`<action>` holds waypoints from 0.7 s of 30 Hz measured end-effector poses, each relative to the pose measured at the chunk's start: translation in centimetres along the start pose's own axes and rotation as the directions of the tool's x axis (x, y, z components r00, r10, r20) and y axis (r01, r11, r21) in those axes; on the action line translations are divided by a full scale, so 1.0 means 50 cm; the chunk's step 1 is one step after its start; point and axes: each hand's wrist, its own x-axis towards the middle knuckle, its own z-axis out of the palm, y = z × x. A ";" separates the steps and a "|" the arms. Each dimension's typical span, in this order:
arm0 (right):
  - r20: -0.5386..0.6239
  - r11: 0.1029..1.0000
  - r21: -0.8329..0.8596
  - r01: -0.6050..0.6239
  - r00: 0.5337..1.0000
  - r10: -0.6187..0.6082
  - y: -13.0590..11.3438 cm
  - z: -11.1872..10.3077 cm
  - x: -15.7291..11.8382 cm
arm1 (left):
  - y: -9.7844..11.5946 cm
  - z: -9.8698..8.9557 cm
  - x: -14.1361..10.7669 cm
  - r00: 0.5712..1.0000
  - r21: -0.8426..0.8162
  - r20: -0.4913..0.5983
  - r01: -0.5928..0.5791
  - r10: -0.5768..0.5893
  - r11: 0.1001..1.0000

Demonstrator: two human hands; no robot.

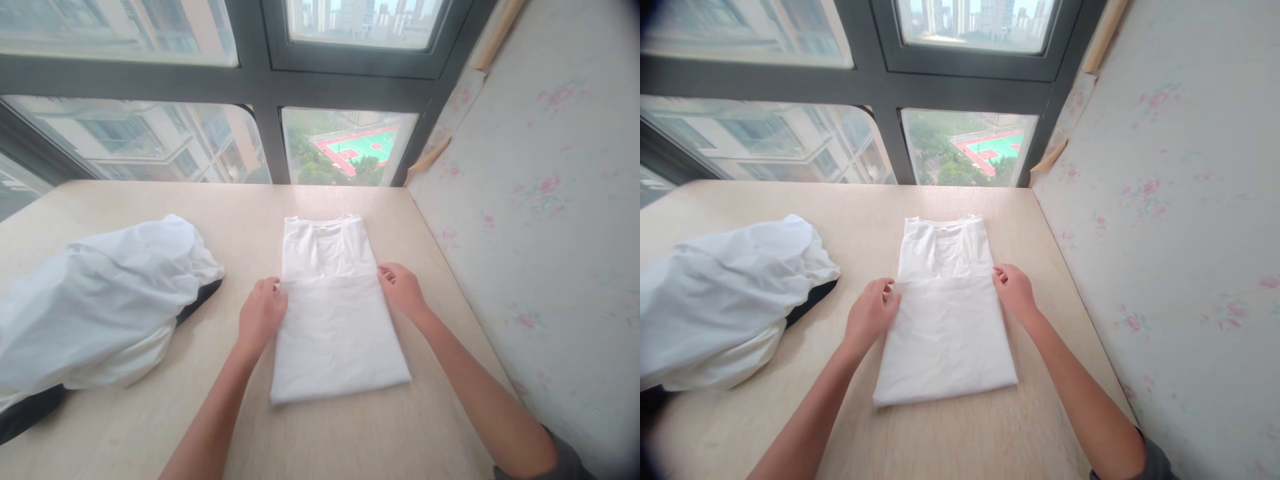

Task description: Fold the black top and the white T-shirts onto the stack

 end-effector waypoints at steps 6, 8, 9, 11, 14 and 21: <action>0.022 0.997 0.024 0.080 0.997 -0.080 -0.020 0.010 0.188 | 0.116 0.034 0.063 0.938 0.032 0.039 -0.345 0.344 0.938; 0.044 0.996 0.029 0.088 0.995 -0.089 -0.028 0.021 0.273 | 0.168 0.066 0.116 0.919 -0.043 0.104 -0.377 0.379 0.925; 0.061 0.995 0.029 0.094 0.993 -0.096 -0.030 0.027 0.312 | 0.191 0.084 0.148 0.918 -0.065 0.109 -0.376 0.382 0.924; 0.117 0.993 0.032 0.114 0.986 -0.117 -0.030 0.042 0.375 | 0.230 0.120 0.218 0.925 -0.102 0.098 -0.357 0.366 0.929; 0.223 0.987 0.032 0.158 0.961 -0.161 -0.023 0.060 0.429 | 0.269 0.162 0.319 0.940 -0.168 0.091 -0.311 0.329 0.935; 0.311 0.973 -0.023 0.232 0.926 -0.213 -0.001 0.067 0.467 | 0.289 0.188 0.435 0.930 -0.290 0.173 -0.266 0.323 0.919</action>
